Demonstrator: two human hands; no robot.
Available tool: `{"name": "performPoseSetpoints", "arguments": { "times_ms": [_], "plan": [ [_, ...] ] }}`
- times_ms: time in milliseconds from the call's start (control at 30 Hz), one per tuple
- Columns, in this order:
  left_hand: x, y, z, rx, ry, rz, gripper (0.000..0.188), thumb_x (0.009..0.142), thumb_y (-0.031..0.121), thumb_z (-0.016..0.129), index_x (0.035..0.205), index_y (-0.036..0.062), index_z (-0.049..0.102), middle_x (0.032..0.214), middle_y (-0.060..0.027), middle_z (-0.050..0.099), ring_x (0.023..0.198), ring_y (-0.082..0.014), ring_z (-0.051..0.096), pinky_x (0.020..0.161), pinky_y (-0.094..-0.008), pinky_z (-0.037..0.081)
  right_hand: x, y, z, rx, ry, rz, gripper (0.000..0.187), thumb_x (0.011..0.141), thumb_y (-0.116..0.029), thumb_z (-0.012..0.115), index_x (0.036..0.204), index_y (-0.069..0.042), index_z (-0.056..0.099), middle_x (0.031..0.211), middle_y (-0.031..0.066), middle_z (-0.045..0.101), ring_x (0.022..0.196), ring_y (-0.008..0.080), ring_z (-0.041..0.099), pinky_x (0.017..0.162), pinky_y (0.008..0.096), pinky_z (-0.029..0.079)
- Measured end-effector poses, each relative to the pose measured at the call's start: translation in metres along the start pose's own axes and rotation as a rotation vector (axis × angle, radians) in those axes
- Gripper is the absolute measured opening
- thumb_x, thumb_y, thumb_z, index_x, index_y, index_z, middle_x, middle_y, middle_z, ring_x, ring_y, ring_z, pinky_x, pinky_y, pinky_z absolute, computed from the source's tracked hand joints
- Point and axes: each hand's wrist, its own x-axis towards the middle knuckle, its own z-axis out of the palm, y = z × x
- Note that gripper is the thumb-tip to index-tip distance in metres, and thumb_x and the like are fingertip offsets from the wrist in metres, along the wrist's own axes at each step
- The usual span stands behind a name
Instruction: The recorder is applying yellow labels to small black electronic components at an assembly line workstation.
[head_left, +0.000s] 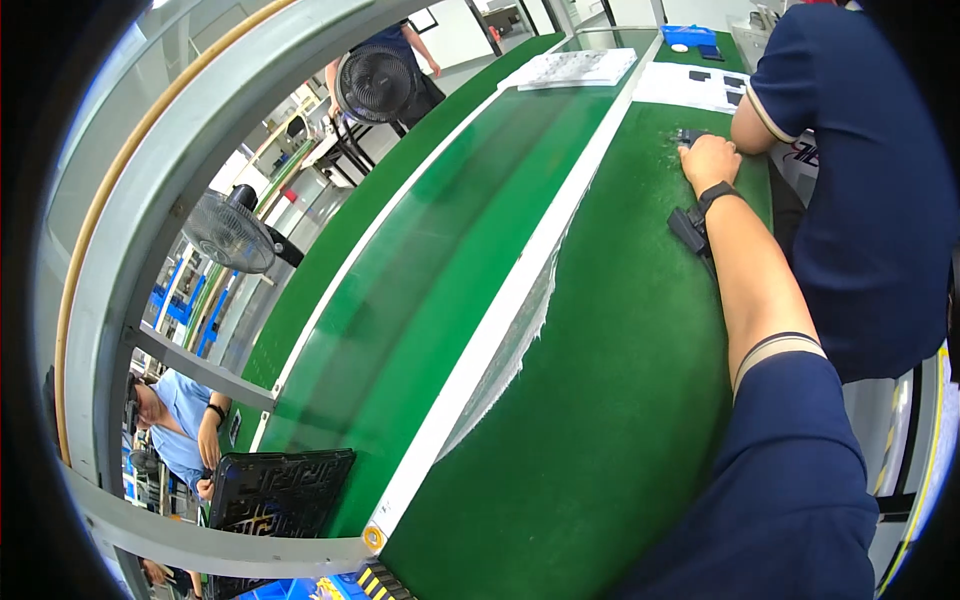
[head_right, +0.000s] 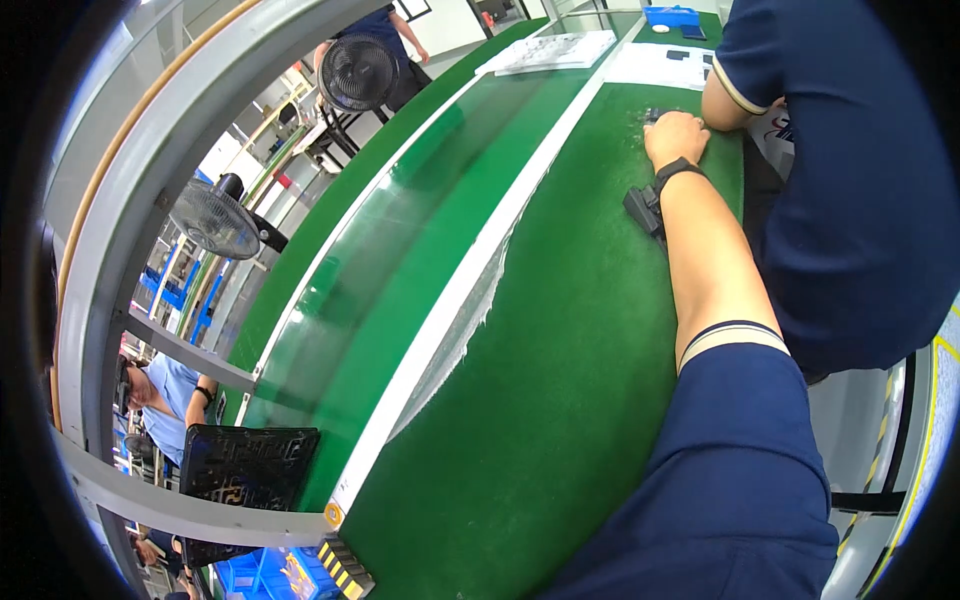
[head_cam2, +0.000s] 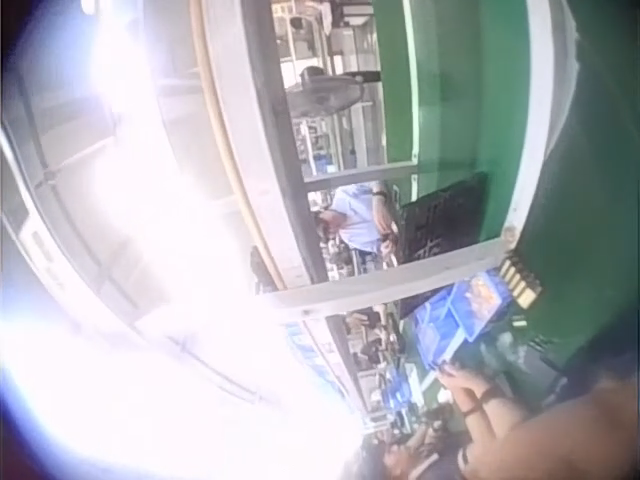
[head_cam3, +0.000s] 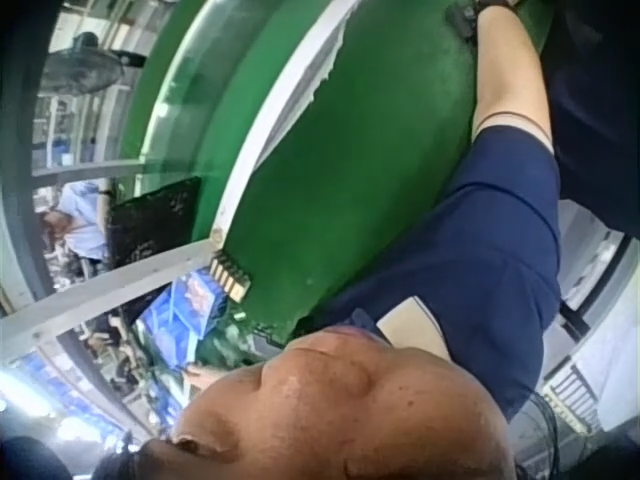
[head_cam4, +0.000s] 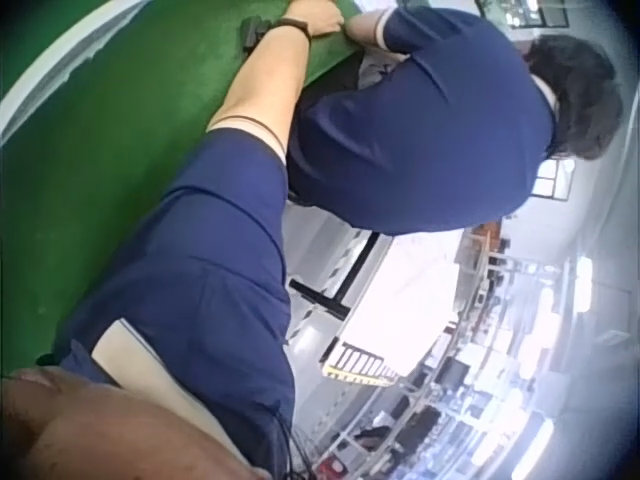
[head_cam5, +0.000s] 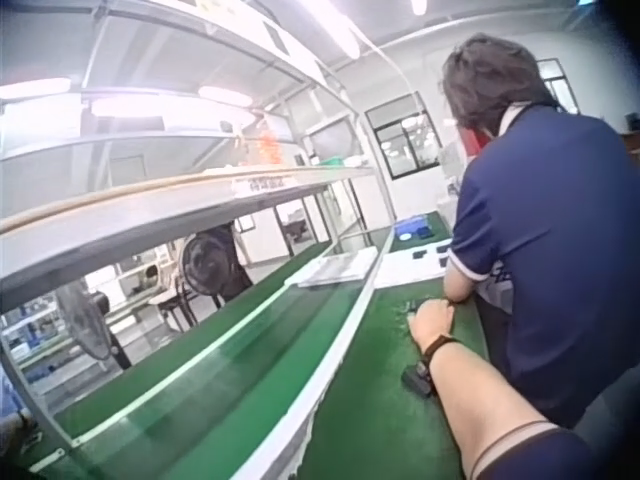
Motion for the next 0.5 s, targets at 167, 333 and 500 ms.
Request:
{"name": "performPoseSetpoints", "arguments": {
  "times_ms": [167, 333, 500],
  "plan": [
    [-0.003, 0.002, 0.003, 0.013, 0.024, 0.033, 0.04, 0.092, 0.024, 0.049, 0.12, -0.0051, 0.051, 0.106, -0.023, 0.059, 0.091, -0.0318, 0.058, 0.082, -0.0377, 0.046, 0.012, -0.003, 0.014, -0.013, 0.021, -0.017, 0.023, 0.083, -0.018, 0.051, 0.092, -0.008, 0.069, 0.1, 0.0105, 0.065, 0.099, 0.0268, 0.06, 0.082, 0.0402, 0.048],
    [-0.007, 0.0, 0.002, 0.002, 0.086, 0.051, 0.039, 0.092, 0.023, 0.05, 0.118, -0.0053, 0.052, 0.102, -0.023, 0.061, 0.087, -0.0313, 0.059, 0.08, -0.0374, 0.047, 0.008, -0.002, 0.006, 0.11, 0.006, 0.04, 0.022, 0.079, -0.023, 0.058, 0.089, -0.007, 0.07, 0.097, 0.0126, 0.066, 0.096, 0.0284, 0.062, 0.082, 0.0383, 0.05],
    [-0.004, 0.008, 0.006, -0.069, 0.172, 0.135, 0.037, 0.091, 0.023, 0.051, 0.114, -0.0064, 0.055, 0.102, -0.0233, 0.061, 0.084, -0.0325, 0.059, 0.079, -0.0384, 0.047, 0.012, 0.018, 0.006, 0.35, 0.04, 0.175, 0.038, 0.072, -0.037, 0.065, 0.089, -0.004, 0.068, 0.094, 0.0193, 0.065, 0.091, 0.0342, 0.062, 0.081, 0.0407, 0.05]
  ]
}}
